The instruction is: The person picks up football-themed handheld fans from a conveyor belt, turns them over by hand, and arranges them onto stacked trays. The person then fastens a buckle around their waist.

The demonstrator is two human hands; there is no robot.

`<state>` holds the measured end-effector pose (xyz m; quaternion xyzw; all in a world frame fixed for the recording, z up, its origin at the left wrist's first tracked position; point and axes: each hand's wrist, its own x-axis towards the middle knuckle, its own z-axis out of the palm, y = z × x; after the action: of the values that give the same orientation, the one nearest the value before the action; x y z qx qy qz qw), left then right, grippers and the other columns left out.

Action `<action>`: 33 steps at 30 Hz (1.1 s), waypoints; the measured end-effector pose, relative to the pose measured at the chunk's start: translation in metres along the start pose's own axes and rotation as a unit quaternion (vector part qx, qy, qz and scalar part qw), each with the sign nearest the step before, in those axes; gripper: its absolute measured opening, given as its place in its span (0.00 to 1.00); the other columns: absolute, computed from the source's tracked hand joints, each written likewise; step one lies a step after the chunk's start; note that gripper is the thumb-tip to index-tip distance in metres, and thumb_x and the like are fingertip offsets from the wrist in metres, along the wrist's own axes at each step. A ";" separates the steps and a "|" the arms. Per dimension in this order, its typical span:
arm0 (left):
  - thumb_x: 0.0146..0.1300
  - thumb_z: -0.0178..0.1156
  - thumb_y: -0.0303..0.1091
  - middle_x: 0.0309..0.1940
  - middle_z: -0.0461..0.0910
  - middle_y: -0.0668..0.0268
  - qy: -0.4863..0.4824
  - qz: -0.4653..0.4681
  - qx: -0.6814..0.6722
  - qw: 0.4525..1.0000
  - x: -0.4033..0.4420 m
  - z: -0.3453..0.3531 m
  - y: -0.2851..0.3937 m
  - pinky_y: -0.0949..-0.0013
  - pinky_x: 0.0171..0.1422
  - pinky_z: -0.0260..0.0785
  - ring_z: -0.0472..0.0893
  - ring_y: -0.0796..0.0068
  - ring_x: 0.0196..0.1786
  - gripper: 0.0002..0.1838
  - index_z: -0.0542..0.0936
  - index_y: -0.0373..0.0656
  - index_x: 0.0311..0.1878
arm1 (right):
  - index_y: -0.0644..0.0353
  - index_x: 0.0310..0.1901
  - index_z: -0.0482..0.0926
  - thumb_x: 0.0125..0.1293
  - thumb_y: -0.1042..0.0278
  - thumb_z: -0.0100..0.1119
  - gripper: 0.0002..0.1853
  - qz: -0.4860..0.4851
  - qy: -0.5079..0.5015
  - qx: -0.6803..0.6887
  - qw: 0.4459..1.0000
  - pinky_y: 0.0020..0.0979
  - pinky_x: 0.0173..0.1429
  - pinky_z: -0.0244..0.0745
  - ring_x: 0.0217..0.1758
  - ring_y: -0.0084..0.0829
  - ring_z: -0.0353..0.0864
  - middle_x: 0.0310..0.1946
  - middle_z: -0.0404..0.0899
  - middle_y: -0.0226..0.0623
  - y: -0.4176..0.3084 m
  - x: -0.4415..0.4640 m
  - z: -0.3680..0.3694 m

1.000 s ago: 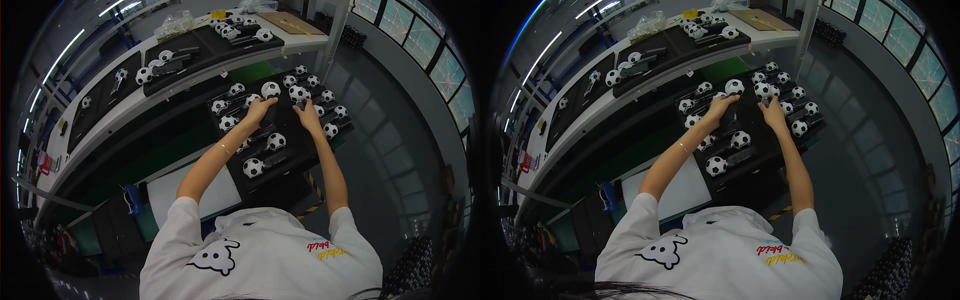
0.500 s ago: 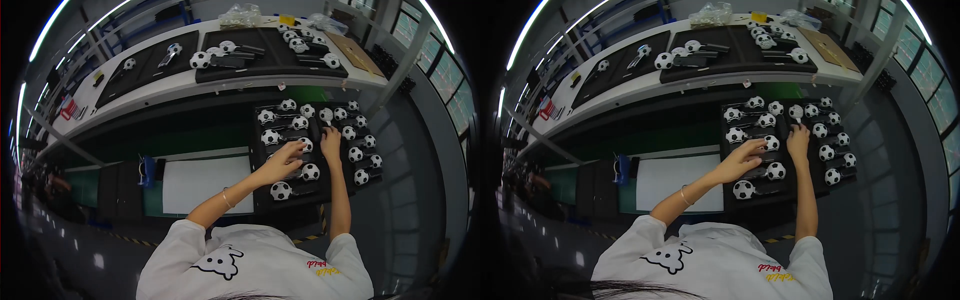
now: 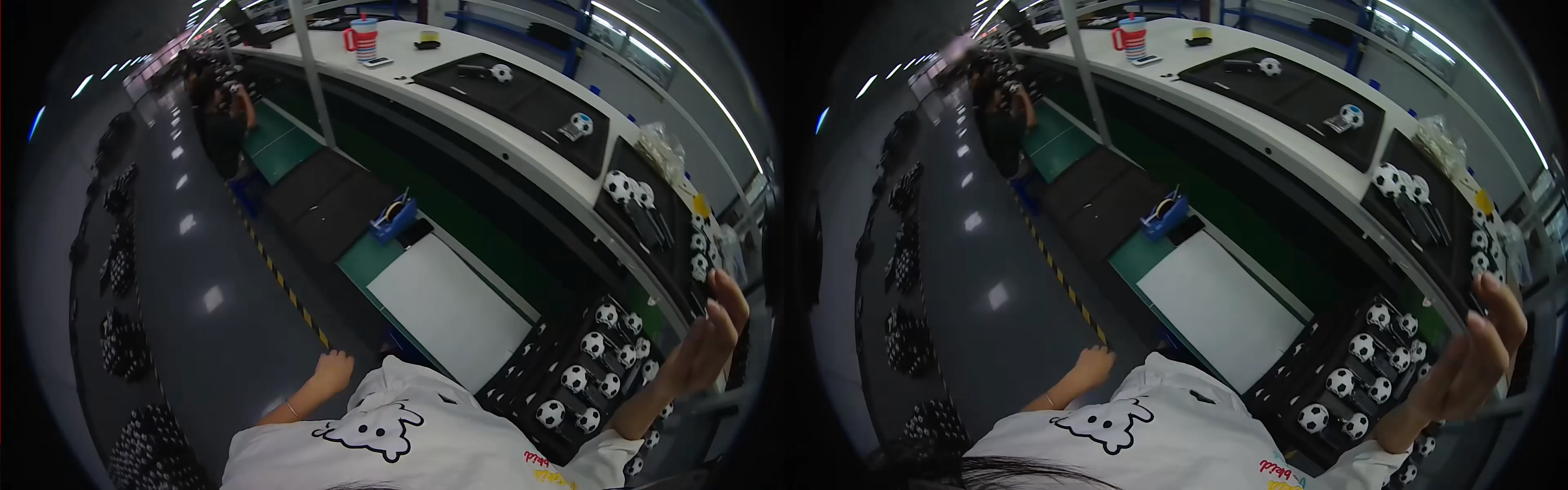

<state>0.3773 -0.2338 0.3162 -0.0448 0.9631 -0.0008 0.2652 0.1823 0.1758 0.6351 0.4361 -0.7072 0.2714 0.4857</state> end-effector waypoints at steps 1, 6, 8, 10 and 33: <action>0.59 0.58 0.36 0.47 0.81 0.52 -0.117 -0.005 0.003 0.993 -0.014 0.031 -0.006 0.56 0.53 0.72 0.79 0.55 0.53 0.15 0.81 0.41 0.48 | 0.63 0.46 0.74 0.64 0.78 0.48 0.10 0.004 -0.008 0.064 0.998 0.39 0.53 0.72 0.50 0.43 0.76 0.51 0.74 0.55 -0.009 0.003 0.016; 0.57 0.59 0.32 0.47 0.81 0.54 -0.051 0.001 -0.356 0.933 -0.124 0.129 -0.007 0.61 0.52 0.71 0.79 0.58 0.53 0.10 0.84 0.44 0.41 | 0.64 0.38 0.78 0.54 0.85 0.55 0.09 0.259 -0.354 0.299 0.848 0.27 0.37 0.73 0.33 0.31 0.78 0.32 0.79 0.41 -0.060 -0.035 0.129; 0.58 0.58 0.31 0.45 0.81 0.57 -0.073 -0.047 -0.370 0.925 -0.097 0.004 0.000 0.62 0.53 0.71 0.80 0.60 0.52 0.11 0.84 0.46 0.43 | 0.64 0.42 0.82 0.59 0.75 0.62 0.09 0.375 -0.509 0.347 0.693 0.27 0.37 0.73 0.31 0.29 0.78 0.33 0.79 0.41 -0.062 -0.121 0.179; 0.60 0.56 0.29 0.40 0.80 0.61 0.081 -0.196 -0.115 0.970 -0.056 0.008 0.000 0.64 0.52 0.71 0.80 0.62 0.48 0.11 0.83 0.48 0.44 | 0.62 0.40 0.84 0.59 0.71 0.65 0.08 0.431 -0.561 0.333 0.623 0.26 0.37 0.73 0.31 0.26 0.79 0.31 0.80 0.38 -0.074 -0.195 0.205; 0.51 0.65 0.37 0.34 0.81 0.64 -0.054 0.237 -0.372 0.896 0.074 -0.106 -0.029 0.69 0.42 0.73 0.81 0.68 0.37 0.11 0.85 0.42 0.34 | 0.60 0.37 0.84 0.57 0.66 0.65 0.09 0.454 -0.532 0.423 0.576 0.30 0.37 0.69 0.34 0.31 0.74 0.32 0.76 0.36 -0.122 -0.202 0.268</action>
<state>0.2623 -0.2711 0.3704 0.0891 0.8597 0.4224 0.2730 0.1989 -0.0264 0.3417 0.2798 -0.7489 0.4440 -0.4046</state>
